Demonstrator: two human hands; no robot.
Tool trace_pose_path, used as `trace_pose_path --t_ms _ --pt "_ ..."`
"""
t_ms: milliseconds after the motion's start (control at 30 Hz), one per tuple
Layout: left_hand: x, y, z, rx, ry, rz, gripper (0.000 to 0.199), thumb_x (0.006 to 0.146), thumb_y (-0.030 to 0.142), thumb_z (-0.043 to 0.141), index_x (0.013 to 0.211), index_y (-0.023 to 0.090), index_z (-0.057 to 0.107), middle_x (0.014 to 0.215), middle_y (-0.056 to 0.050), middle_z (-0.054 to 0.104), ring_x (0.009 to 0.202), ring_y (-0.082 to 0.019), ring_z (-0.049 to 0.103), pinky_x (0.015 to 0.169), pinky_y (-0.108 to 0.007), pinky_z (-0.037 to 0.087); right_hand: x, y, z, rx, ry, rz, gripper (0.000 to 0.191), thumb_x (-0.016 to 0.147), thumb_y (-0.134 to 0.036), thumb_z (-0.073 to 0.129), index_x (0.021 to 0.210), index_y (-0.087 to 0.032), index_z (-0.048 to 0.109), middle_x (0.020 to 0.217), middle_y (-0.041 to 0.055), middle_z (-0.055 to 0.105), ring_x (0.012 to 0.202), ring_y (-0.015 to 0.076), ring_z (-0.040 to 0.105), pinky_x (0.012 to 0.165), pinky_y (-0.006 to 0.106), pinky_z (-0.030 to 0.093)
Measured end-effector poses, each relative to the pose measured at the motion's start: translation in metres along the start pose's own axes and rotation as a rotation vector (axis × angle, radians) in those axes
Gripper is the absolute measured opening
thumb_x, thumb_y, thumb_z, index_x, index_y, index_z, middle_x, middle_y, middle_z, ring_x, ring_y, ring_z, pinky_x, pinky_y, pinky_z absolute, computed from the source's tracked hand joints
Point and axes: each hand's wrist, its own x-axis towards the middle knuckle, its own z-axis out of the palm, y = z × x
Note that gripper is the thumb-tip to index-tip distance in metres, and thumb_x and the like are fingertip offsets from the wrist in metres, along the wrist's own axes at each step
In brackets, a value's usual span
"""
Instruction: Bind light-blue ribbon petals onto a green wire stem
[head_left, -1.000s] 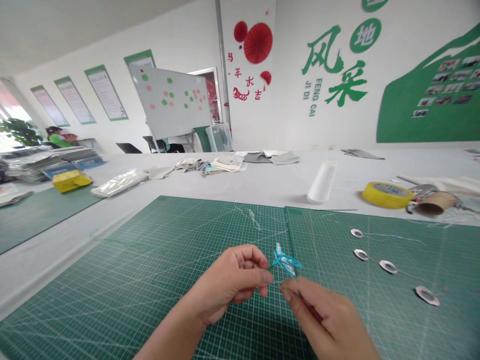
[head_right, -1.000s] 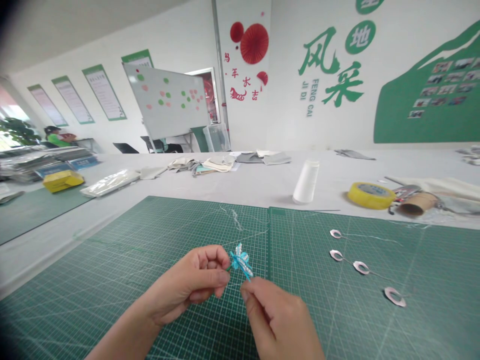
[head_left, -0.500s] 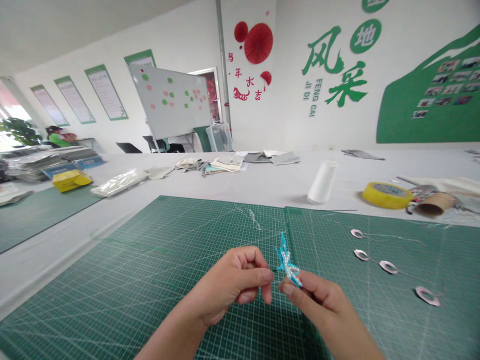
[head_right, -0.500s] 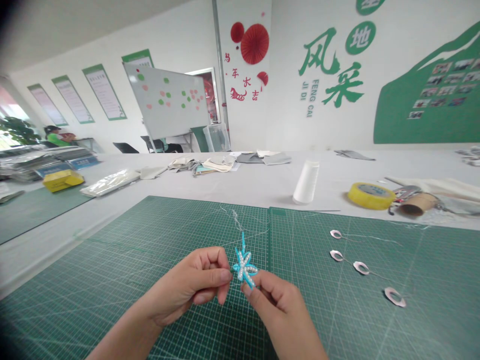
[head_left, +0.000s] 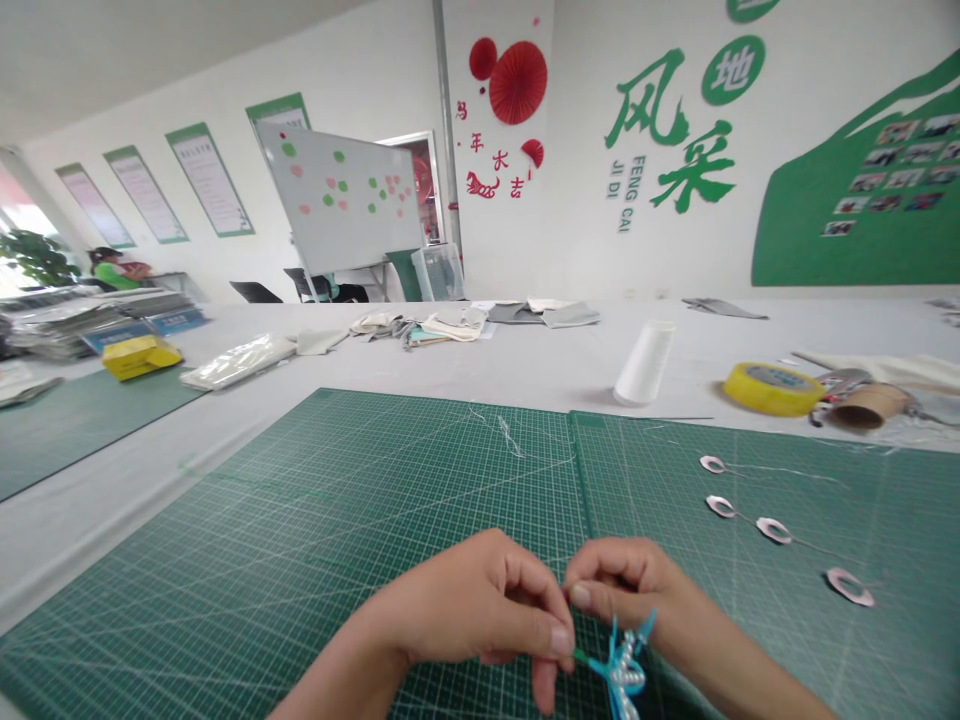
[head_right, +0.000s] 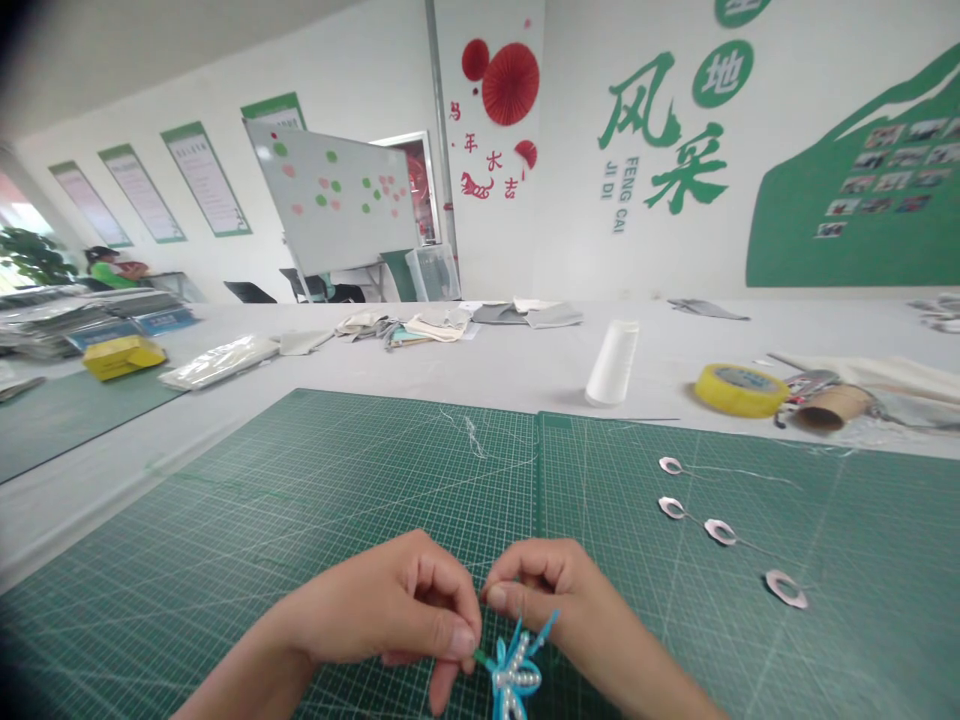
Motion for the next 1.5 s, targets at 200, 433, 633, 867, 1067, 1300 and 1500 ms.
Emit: trace_pose_path --t_ms 200,433,633,867,1067,1300,1500 --pt "0.000 -0.002 0.005 0.216 0.084 -0.048 0.014 0.075 0.013 0.056 0.064 0.018 0.063 0.046 0.007 0.055 0.040 -0.007 0.030 0.039 -0.020 0.020 -0.003 -0.007 -0.007 -0.094 0.016 0.007 0.042 0.074 -0.057 0.070 0.067 -0.016 0.065 0.053 -0.0074 0.039 0.051 0.0095 0.029 0.049 0.023 0.022" --pt "0.002 -0.007 0.008 0.380 0.182 -0.050 0.016 0.073 0.015 0.053 0.061 0.017 0.063 0.051 0.005 0.060 0.040 -0.008 0.032 0.038 -0.021 0.022 -0.009 -0.026 0.006 -0.303 0.072 0.018 0.028 0.083 -0.040 0.058 0.066 -0.017 0.059 0.055 -0.0072 0.034 0.053 0.0110 0.029 0.049 0.024 0.023" --pt "0.003 -0.010 0.003 0.469 0.339 -0.036 0.018 0.073 0.014 0.051 0.063 0.015 0.065 0.056 0.002 0.065 0.043 -0.008 0.039 0.041 -0.019 0.026 -0.018 -0.033 0.016 -0.714 0.247 -0.200 0.025 0.087 -0.032 0.055 0.067 -0.021 0.065 0.050 -0.0056 0.041 0.047 0.0117 0.039 0.046 0.024 0.029" --pt "0.004 -0.010 -0.006 0.419 0.481 0.020 0.019 0.081 0.022 0.052 0.069 0.016 0.065 0.061 -0.001 0.068 0.045 -0.009 0.038 0.044 -0.021 0.027 -0.028 -0.028 0.021 -0.891 0.259 -0.397 0.021 0.095 -0.025 0.047 0.080 -0.024 0.063 0.063 -0.0017 0.062 0.053 0.0138 0.058 0.051 0.025 0.041" --pt "0.007 -0.005 -0.006 0.310 0.568 0.057 0.018 0.082 0.025 0.053 0.070 0.016 0.062 0.060 -0.001 0.066 0.046 -0.009 0.035 0.046 -0.021 0.026 -0.028 -0.020 0.027 -0.873 0.222 -0.379 0.025 0.098 -0.025 0.039 0.081 -0.022 0.059 0.064 -0.0014 0.060 0.054 0.0138 0.056 0.052 0.025 0.041" --pt "0.005 0.004 -0.005 -0.016 0.486 0.078 0.021 0.084 0.032 0.057 0.073 0.014 0.056 0.059 0.002 0.059 0.039 -0.004 0.027 0.041 -0.021 0.016 -0.020 -0.010 0.033 -0.597 0.271 -0.191 0.029 0.094 -0.030 0.042 0.069 -0.022 0.053 0.057 -0.0047 0.045 0.052 0.0128 0.044 0.050 0.024 0.033" --pt "0.001 0.006 -0.005 -0.125 0.335 0.081 0.020 0.084 0.031 0.060 0.074 0.014 0.060 0.058 0.002 0.060 0.039 -0.003 0.025 0.040 -0.020 0.014 -0.005 0.003 0.023 -0.049 0.224 -0.053 0.030 0.084 -0.046 0.060 0.070 -0.020 0.064 0.058 -0.0041 0.043 0.050 0.0107 0.034 0.047 0.023 0.030"
